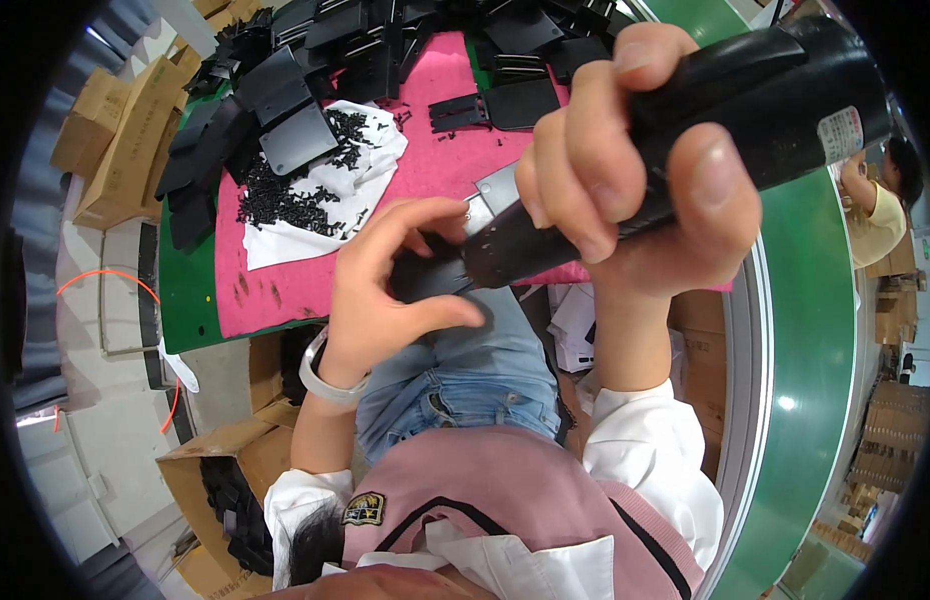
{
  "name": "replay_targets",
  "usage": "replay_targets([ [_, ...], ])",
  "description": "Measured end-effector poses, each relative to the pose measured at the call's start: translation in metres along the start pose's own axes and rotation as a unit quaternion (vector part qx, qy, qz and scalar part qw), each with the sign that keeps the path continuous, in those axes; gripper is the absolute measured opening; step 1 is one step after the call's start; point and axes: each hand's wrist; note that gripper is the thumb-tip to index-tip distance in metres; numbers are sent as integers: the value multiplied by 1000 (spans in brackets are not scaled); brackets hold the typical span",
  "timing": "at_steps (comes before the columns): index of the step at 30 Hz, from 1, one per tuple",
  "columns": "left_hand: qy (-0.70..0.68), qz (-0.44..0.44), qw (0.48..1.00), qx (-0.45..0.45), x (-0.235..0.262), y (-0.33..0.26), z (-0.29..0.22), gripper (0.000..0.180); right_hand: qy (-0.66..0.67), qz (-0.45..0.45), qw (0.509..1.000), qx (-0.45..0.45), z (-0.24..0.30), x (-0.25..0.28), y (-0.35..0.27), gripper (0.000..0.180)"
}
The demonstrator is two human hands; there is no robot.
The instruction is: Assembling plastic components by manually positioning parts and using an electric screwdriver to secure them with screws.
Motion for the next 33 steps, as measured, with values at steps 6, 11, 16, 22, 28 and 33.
replay_targets([
  [6, 257, -46, 963, -70, -17, 4, 19, 71, -199, 84, 975, -52, 7, 5, -7, 44],
  [11, 279, -34, 958, -53, -21, 4, 19, 63, -194, 37, 978, -70, 3, -10, -4, 45],
  [16, 281, -47, 956, -69, -25, 3, 23, 63, -250, 71, 960, -104, 3, -14, -1, 41],
  [22, 279, -50, 957, -65, -21, 0, 26, 61, -263, 202, 933, -142, -4, -11, 2, 37],
  [28, 270, -52, 959, -71, -23, 4, 26, 60, -189, 166, 960, -125, -6, -12, -5, 36],
  [33, 284, -58, 955, -65, -19, 3, 27, 59, -185, 146, 967, -101, -19, -13, -6, 33],
])
Point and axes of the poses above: each hand's wrist, its own y-axis towards the middle knuckle, its own x-axis out of the back of the hand, z = x × y, and after that the axes turned 2 degrees about -x, right-handed
